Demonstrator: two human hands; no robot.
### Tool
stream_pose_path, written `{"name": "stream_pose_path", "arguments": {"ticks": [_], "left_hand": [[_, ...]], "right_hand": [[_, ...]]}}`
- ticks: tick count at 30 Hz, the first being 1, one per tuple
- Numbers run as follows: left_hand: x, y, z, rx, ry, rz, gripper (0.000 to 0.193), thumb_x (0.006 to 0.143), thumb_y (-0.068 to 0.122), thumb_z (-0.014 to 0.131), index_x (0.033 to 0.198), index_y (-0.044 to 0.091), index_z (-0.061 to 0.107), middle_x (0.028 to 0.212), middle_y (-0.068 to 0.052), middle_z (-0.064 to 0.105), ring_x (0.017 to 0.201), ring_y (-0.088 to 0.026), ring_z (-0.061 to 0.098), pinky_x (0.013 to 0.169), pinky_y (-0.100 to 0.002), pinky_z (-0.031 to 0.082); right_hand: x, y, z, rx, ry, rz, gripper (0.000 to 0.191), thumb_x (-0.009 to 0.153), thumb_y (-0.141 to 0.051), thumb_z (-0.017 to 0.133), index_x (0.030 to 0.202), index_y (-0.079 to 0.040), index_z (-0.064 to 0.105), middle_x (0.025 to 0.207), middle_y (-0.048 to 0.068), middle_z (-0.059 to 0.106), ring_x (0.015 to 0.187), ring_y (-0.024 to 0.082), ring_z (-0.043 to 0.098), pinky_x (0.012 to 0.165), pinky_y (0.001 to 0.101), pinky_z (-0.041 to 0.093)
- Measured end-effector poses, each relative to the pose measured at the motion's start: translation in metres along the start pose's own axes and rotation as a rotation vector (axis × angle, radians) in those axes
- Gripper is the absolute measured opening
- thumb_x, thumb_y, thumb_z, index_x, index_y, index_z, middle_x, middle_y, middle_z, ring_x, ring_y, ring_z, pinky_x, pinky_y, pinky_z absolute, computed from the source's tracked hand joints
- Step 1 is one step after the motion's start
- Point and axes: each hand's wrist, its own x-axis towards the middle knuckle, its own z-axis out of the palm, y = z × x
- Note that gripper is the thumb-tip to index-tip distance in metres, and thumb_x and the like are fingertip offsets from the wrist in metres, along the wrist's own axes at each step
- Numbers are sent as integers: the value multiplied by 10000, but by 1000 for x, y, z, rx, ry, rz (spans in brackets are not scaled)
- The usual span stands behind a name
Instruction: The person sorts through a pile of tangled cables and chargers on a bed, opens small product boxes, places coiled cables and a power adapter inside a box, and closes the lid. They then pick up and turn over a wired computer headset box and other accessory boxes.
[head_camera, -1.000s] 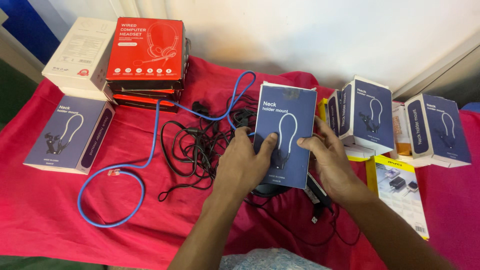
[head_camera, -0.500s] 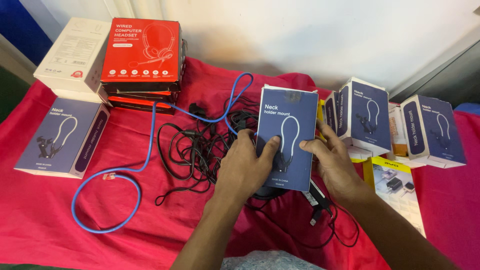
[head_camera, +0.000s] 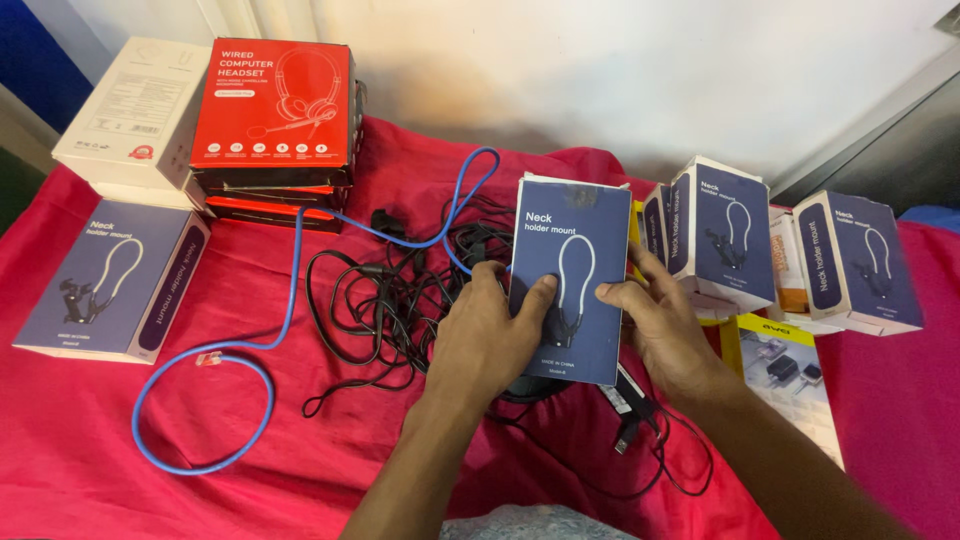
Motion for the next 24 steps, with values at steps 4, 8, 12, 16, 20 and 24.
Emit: {"name": "stream_pose_path", "arguments": {"ticks": [4,8,12,16,20,24], "left_hand": [[1,3,0,-18,-16,-30,726,877,595,596,1307,12,561,1181,-230,692,1104,-377,682,941,-487,515],[3,5,-1,-2,0,-31,737,882,600,596,1326,14,548,1205,-239,673,1111,-392,667,941,-502,505],[3,4,0,10,-9,-30,748,887,604,592,1334,7,538,1196,-245,676,1107,-391,671,943,-502,505],[5,2,1,-16,-24,-28,757,857,619,610,1303,9,566,1152,-215,701,1069,-360,693,920,-484,518],[11,-1,3,-166,-123,-89,850,809,639,628,1348,-11,530,1015,-206,749,906,-312,759,798,-431,584],[17,-7,9,-393,-211,-63,895,795,646,625,1377,-26,528,1009,-208,754,861,-276,761,722,-384,604]], "right_hand": [[0,-1,1,36,-6,-9,724,849,-115,610,1544,-71,411,1269,100,635,1119,192,623,982,381,507],[1,-4,3,45,-6,-7,699,859,-113,604,1532,-65,423,1269,99,636,1131,193,619,987,380,505],[1,-5,3,64,-39,-29,688,863,-107,598,1527,-53,427,1272,103,632,1132,195,618,989,378,510],[2,-2,-1,81,-58,-40,687,861,-77,564,1534,-68,423,1270,91,627,1132,181,616,992,360,508],[5,0,-10,134,-114,-104,678,856,-14,525,1529,-32,440,1255,111,618,1139,197,611,1008,360,504],[5,2,-21,137,-162,-209,704,808,74,520,1498,-33,426,1293,88,604,1199,174,595,1042,340,484]]}}
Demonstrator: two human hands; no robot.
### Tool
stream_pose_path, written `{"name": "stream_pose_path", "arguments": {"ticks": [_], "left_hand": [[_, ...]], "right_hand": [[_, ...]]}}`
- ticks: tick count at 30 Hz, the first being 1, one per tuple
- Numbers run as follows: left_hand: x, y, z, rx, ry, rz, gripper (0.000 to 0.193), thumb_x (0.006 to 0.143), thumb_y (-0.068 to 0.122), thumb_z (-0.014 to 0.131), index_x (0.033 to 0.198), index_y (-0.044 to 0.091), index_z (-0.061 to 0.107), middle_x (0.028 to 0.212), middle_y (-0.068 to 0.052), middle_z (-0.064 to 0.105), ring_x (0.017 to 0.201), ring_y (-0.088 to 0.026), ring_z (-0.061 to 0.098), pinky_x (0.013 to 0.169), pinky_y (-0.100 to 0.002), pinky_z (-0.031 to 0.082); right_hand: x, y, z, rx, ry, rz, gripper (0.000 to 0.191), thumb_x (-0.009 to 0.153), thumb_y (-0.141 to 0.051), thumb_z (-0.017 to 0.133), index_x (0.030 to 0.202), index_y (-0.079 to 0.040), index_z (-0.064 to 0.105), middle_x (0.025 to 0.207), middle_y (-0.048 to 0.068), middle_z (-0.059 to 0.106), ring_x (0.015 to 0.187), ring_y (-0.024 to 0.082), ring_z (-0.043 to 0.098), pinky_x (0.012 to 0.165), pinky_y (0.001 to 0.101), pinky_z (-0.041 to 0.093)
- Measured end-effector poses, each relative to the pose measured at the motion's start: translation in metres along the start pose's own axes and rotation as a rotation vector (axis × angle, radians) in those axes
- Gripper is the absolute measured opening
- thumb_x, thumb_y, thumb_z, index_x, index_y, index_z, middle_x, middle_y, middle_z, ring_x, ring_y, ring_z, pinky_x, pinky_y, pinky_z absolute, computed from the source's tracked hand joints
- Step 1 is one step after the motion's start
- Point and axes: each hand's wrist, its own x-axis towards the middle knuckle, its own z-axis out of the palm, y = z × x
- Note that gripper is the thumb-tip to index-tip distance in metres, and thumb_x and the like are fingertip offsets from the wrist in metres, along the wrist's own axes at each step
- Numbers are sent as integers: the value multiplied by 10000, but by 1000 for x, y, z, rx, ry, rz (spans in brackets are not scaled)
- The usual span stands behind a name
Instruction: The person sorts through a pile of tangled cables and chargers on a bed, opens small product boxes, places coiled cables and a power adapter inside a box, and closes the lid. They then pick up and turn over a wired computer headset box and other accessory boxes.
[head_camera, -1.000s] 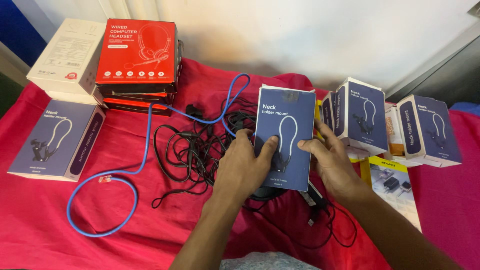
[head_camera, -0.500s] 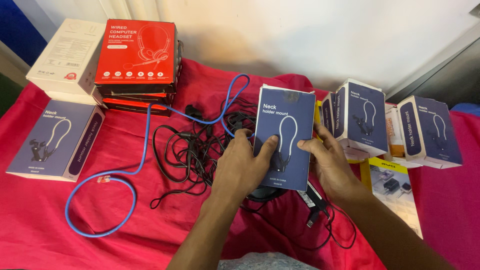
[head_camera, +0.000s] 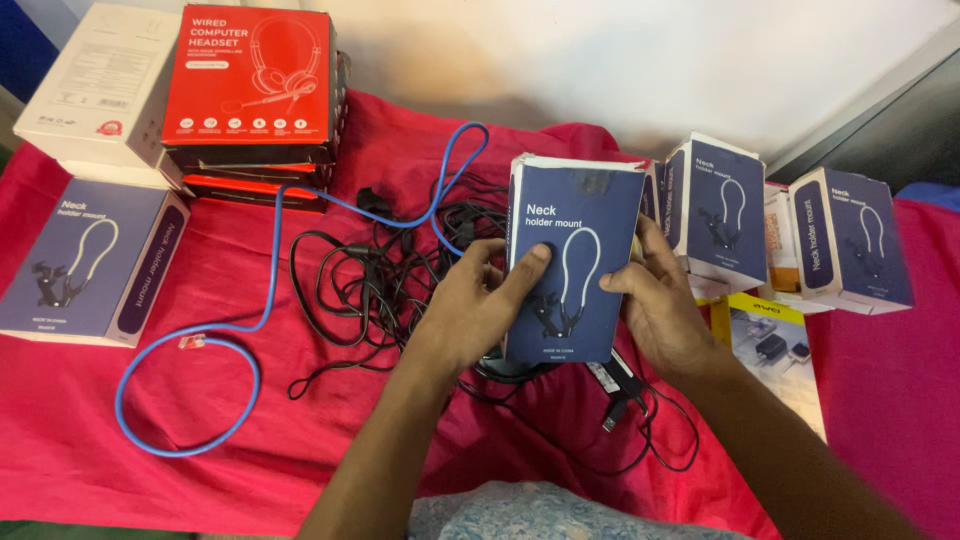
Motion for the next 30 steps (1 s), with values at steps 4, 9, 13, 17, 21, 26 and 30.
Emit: {"name": "stream_pose_path", "arguments": {"ticks": [4,9,13,17,21,26,30], "left_hand": [[9,-3,5,15,41,72,868,825,668,609,1316,-47,596,1090,-195,751,977,-230,755,829,-350,589],[12,-2,4,48,7,75,835,869,668,550,1322,-31,606,1084,-210,755,980,-249,755,859,-360,580],[8,-3,3,39,17,62,827,867,642,563,1339,-38,578,1111,-210,745,1010,-254,750,857,-372,588],[7,-6,4,42,18,76,820,876,633,570,1320,-56,595,1111,-215,762,1029,-249,753,887,-357,576],[8,-9,6,27,23,95,830,877,626,580,1337,-65,562,1115,-214,750,1034,-250,749,882,-358,577],[9,-7,6,30,22,95,822,875,616,579,1328,-69,577,1082,-213,762,965,-253,762,812,-360,598],[6,-4,5,35,19,113,828,892,617,584,1337,-81,564,1078,-206,759,952,-219,765,804,-329,600]], "right_hand": [[1,-1,-4,-49,30,30,641,859,20,562,1484,-65,442,1257,94,625,1156,170,611,1004,347,505],[3,-4,0,-161,48,84,530,945,-122,654,1444,-43,493,1240,96,637,1147,161,627,995,340,520],[0,-12,-1,-200,-7,109,570,928,-115,661,1467,-70,483,1248,91,647,1137,146,631,979,321,522],[3,-19,-6,-232,-38,144,588,926,-103,663,1482,-79,474,1271,89,643,1143,137,624,982,316,524],[5,-21,-9,-236,-90,130,588,932,-98,659,1485,-73,461,1283,99,641,1156,150,633,995,329,541],[3,-26,-7,-255,-75,158,593,929,-111,659,1487,-95,457,1272,99,640,1139,146,631,982,334,543],[2,-30,-6,-273,-117,110,590,938,-115,666,1491,-82,462,1283,98,638,1156,142,621,1009,324,525]]}}
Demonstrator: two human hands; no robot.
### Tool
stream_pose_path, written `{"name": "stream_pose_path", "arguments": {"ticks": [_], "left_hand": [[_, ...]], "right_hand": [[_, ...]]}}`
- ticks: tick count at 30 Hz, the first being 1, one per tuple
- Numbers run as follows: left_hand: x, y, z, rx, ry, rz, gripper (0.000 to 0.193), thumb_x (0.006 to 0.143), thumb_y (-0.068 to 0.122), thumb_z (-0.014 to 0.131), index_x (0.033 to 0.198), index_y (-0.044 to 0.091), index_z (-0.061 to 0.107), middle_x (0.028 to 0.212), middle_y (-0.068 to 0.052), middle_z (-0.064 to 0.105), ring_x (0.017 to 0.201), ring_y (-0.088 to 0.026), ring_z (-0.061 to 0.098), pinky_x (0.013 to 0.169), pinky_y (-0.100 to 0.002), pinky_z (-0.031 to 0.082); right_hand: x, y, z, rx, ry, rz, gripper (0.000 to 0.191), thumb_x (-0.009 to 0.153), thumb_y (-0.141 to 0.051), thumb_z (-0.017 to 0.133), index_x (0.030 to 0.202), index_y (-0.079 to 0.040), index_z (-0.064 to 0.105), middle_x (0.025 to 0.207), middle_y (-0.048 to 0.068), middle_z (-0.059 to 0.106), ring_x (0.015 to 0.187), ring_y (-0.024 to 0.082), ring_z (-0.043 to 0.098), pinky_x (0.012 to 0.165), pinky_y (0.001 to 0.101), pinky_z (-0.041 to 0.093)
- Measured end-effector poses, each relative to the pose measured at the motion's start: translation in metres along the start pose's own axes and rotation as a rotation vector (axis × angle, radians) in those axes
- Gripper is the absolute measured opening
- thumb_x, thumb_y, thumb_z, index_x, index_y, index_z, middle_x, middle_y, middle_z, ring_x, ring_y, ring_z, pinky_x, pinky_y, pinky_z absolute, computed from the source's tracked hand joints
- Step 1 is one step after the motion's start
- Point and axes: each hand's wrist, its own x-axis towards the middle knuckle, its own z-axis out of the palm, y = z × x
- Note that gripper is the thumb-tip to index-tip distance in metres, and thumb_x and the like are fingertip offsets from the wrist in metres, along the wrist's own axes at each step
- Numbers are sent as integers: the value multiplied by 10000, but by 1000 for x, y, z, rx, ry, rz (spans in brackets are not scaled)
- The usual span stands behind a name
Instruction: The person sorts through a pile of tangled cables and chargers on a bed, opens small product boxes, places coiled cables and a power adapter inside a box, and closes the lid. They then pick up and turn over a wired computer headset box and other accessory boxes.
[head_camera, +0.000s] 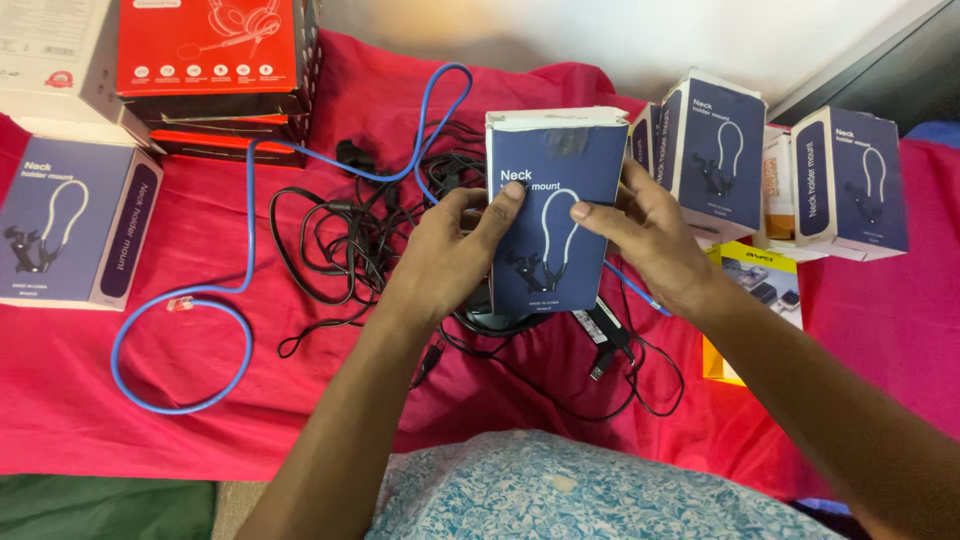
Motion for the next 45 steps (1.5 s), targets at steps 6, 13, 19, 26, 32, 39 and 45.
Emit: {"name": "stream_pose_path", "arguments": {"ticks": [6,13,19,26,32,39,45], "left_hand": [[3,5,8,-6,-5,19,794,901,593,598,1330,-75,576,1062,-195,761,946,-216,751,785,-323,591],[11,7,21,-13,-7,49,785,893,563,622,1338,-81,557,1069,-189,756,957,-219,744,811,-333,588],[26,10,35,-150,-47,2,769,906,554,606,1352,-71,559,1158,-201,733,1037,-220,718,873,-329,574],[34,14,42,-140,-50,-23,787,905,579,585,1359,-64,554,1177,-196,736,1071,-218,707,909,-327,551],[31,13,43,-111,-51,-23,805,912,598,577,1358,-72,551,1203,-199,721,1117,-220,699,955,-334,536],[31,9,42,-160,-64,-5,787,922,578,577,1361,-75,542,1200,-209,719,1107,-229,704,949,-339,546],[31,8,44,-176,-68,8,783,923,580,564,1351,-76,558,1183,-209,730,1080,-229,713,926,-335,556]], "right_hand": [[0,2,-10,-17,14,-9,536,955,-118,662,1455,-49,481,1291,96,641,1177,146,611,1028,320,509],[6,10,-24,103,65,-50,488,1011,-207,644,1444,-41,492,1306,74,628,1204,129,592,1044,305,497],[14,15,-41,-23,98,-68,492,982,-206,664,1420,-43,510,1318,76,635,1207,121,595,1049,302,486],[15,17,-52,-4,127,-45,521,959,-196,679,1423,-45,498,1320,95,643,1213,138,607,1054,319,495],[12,19,-49,10,130,-45,518,962,-179,682,1426,-31,506,1320,103,644,1212,147,608,1054,325,498],[8,18,-42,63,131,-83,507,969,-155,664,1431,-35,495,1335,95,639,1216,137,607,1048,316,500],[7,14,-40,70,141,-65,491,972,-152,659,1421,-26,504,1313,103,659,1196,141,625,1034,320,511]]}}
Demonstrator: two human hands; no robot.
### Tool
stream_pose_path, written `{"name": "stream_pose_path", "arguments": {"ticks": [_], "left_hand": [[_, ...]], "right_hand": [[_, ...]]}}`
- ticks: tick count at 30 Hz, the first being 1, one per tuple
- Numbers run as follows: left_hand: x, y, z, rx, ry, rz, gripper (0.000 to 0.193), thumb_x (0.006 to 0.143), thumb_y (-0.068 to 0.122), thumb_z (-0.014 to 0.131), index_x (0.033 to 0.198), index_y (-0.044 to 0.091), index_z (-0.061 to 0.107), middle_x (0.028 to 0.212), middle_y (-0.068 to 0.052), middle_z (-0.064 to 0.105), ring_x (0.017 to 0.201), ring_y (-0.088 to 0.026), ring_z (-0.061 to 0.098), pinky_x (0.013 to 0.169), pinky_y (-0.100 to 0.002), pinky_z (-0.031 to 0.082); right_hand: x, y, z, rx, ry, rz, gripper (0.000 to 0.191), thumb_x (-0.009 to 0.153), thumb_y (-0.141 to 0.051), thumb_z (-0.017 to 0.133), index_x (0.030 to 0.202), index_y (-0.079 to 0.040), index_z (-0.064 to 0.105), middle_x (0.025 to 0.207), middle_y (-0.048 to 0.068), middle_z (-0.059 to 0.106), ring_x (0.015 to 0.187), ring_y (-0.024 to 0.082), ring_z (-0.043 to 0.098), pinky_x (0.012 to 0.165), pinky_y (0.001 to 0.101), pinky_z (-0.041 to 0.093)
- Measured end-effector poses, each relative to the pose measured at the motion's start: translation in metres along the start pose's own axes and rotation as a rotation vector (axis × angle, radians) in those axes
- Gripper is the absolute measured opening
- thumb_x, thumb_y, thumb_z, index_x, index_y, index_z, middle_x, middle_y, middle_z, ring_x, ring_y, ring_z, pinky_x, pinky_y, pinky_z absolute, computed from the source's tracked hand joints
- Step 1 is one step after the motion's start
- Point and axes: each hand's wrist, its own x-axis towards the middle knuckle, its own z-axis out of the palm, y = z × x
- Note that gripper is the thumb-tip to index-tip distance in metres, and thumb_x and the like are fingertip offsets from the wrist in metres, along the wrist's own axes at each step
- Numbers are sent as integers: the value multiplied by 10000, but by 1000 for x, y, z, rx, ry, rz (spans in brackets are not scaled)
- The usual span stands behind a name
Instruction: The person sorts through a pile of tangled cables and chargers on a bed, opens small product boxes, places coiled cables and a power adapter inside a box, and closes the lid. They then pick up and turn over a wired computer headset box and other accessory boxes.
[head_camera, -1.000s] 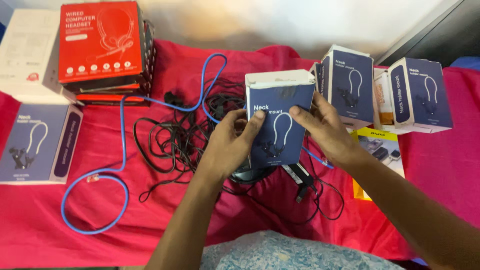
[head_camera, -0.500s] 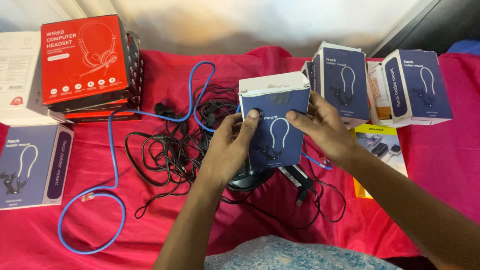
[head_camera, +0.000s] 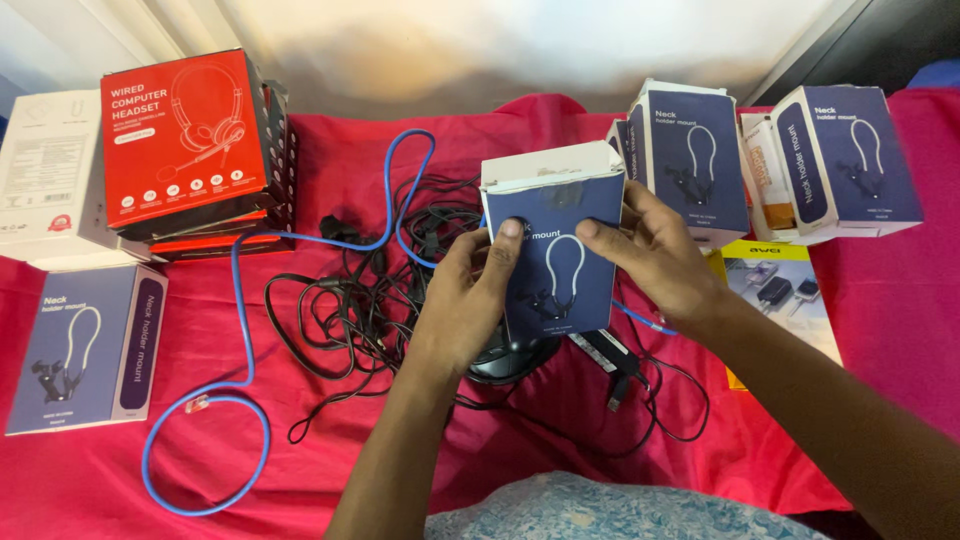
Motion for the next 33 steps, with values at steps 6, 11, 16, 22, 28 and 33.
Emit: {"name": "stream_pose_path", "arguments": {"ticks": [6,11,16,22,28,33], "left_hand": [[-3,2,-1,14,4,-44,766,926,565,560,1381,-50,527,1193,-202,715,1060,-230,707,878,-341,559],[-2,10,-3,-73,27,153,692,957,493,608,1430,-3,511,1247,-188,687,1108,-213,689,909,-325,559],[0,27,-10,-63,33,250,648,932,398,679,1430,25,496,1229,-170,697,1068,-200,685,821,-315,571],[-4,44,-15,88,89,64,482,895,376,679,1228,32,622,1065,-154,738,869,-190,700,709,-323,577],[-5,45,-10,319,234,132,610,992,571,429,1124,31,681,881,-126,739,836,-195,679,781,-368,540],[1,40,-21,258,242,178,711,985,637,353,1090,30,707,878,-74,747,830,-155,692,789,-339,544]], "right_hand": [[-4,2,1,-13,-4,-16,503,974,-172,659,1429,-35,495,1312,103,648,1190,144,619,1022,321,513],[-3,9,2,-62,-46,-66,518,964,-167,680,1421,-32,479,1319,95,634,1213,136,610,1039,313,508],[-4,14,2,-64,-24,-55,486,996,-226,652,1416,-25,511,1257,66,663,1136,102,615,979,282,516],[-12,18,1,-95,5,19,456,1035,-328,607,1368,-18,575,1114,53,669,984,81,600,834,263,520],[-16,22,2,-179,-38,-76,454,1039,-346,590,1375,-41,577,1156,11,664,1038,50,589,894,237,506],[-17,24,4,-186,-35,-32,482,1015,-318,610,1402,-37,555,1125,16,654,996,59,594,859,242,512]]}}
